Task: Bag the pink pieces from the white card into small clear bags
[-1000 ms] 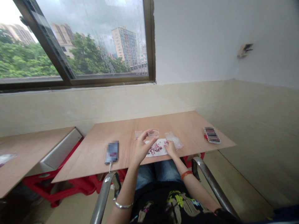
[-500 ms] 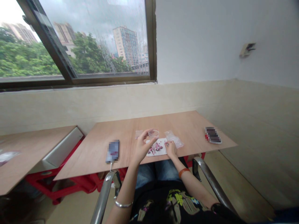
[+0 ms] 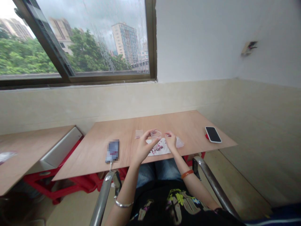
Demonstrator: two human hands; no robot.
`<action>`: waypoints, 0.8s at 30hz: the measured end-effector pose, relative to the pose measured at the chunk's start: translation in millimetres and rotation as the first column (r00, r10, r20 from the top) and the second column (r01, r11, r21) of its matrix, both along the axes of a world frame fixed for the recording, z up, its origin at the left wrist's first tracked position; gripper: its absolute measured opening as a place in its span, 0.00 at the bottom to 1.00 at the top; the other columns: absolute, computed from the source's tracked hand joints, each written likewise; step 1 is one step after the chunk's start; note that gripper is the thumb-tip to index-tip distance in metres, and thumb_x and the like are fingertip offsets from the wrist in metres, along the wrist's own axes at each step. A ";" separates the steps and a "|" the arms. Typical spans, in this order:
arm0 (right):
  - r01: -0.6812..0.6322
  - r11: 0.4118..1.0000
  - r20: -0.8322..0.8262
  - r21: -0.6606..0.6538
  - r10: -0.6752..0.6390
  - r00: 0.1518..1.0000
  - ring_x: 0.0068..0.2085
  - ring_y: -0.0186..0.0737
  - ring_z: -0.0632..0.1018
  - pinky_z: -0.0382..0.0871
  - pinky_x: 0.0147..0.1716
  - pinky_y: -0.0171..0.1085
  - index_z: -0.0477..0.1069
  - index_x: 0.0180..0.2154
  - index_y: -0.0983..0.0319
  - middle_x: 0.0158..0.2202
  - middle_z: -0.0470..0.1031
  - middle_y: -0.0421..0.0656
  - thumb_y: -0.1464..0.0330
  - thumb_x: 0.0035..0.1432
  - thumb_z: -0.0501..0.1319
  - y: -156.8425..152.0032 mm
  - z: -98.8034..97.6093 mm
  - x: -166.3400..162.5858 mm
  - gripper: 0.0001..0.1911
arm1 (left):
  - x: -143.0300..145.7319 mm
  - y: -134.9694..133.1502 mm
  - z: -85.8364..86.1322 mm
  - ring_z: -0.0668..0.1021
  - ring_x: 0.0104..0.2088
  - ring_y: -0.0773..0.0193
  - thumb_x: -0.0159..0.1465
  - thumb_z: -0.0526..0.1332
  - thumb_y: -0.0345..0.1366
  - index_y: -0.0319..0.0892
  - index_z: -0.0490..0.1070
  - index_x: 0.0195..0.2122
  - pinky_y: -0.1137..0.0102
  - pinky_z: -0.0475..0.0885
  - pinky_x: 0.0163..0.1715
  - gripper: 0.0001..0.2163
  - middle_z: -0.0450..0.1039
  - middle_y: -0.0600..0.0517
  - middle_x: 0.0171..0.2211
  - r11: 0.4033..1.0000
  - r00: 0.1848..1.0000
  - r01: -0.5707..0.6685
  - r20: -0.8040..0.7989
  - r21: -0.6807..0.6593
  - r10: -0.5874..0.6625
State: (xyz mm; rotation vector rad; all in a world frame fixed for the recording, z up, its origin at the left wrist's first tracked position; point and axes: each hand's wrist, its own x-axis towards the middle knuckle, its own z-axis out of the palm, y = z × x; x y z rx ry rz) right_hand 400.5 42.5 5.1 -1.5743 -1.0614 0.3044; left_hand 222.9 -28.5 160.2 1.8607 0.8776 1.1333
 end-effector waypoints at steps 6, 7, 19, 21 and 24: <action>-0.215 0.926 -0.168 0.311 0.276 0.946 0.34 0.39 0.75 0.68 0.33 0.35 0.75 0.36 0.64 0.35 0.77 0.46 0.59 0.55 0.62 -27.9 99.8 -0.6 0.15 | 3.2 1.6 -2.5 0.76 0.47 0.58 0.58 0.65 0.39 0.41 0.73 0.45 0.62 0.68 0.51 0.15 0.76 0.46 0.45 0.998 0.998 -0.058 -0.017 0.001 0.058; -0.250 0.912 -0.168 0.325 0.316 0.934 0.33 0.38 0.75 0.67 0.32 0.34 0.75 0.35 0.64 0.34 0.77 0.45 0.58 0.54 0.63 -35.0 112.7 -1.3 0.14 | 3.4 2.0 -3.2 0.76 0.46 0.58 0.57 0.65 0.39 0.42 0.73 0.44 0.62 0.68 0.50 0.14 0.76 0.46 0.44 0.998 0.998 -0.061 -0.019 0.006 0.061; -0.533 0.817 0.021 0.223 0.542 0.840 0.37 0.37 0.76 0.67 0.32 0.33 0.77 0.38 0.62 0.39 0.77 0.45 0.58 0.57 0.62 -58.2 138.5 -9.4 0.14 | -1.0 6.4 -7.9 0.75 0.48 0.57 0.58 0.65 0.42 0.42 0.72 0.47 0.61 0.66 0.51 0.17 0.76 0.45 0.46 0.998 0.997 -0.061 -0.051 -0.026 0.059; -0.479 0.847 -0.024 0.231 0.497 0.867 0.37 0.38 0.76 0.68 0.34 0.34 0.76 0.38 0.63 0.38 0.78 0.46 0.59 0.58 0.60 -44.2 121.3 -3.5 0.15 | -2.3 6.4 -7.2 0.75 0.48 0.56 0.58 0.65 0.41 0.41 0.72 0.46 0.61 0.66 0.51 0.17 0.76 0.45 0.46 0.996 0.996 -0.079 -0.052 -0.037 0.077; -0.392 0.919 0.017 0.043 0.392 0.920 0.36 0.39 0.76 0.69 0.36 0.35 0.75 0.37 0.64 0.36 0.78 0.46 0.63 0.58 0.60 -21.4 79.8 7.9 0.12 | -3.1 5.5 -6.3 0.75 0.47 0.57 0.58 0.65 0.41 0.41 0.72 0.45 0.61 0.66 0.51 0.16 0.76 0.45 0.46 0.996 0.997 -0.075 -0.041 -0.044 0.073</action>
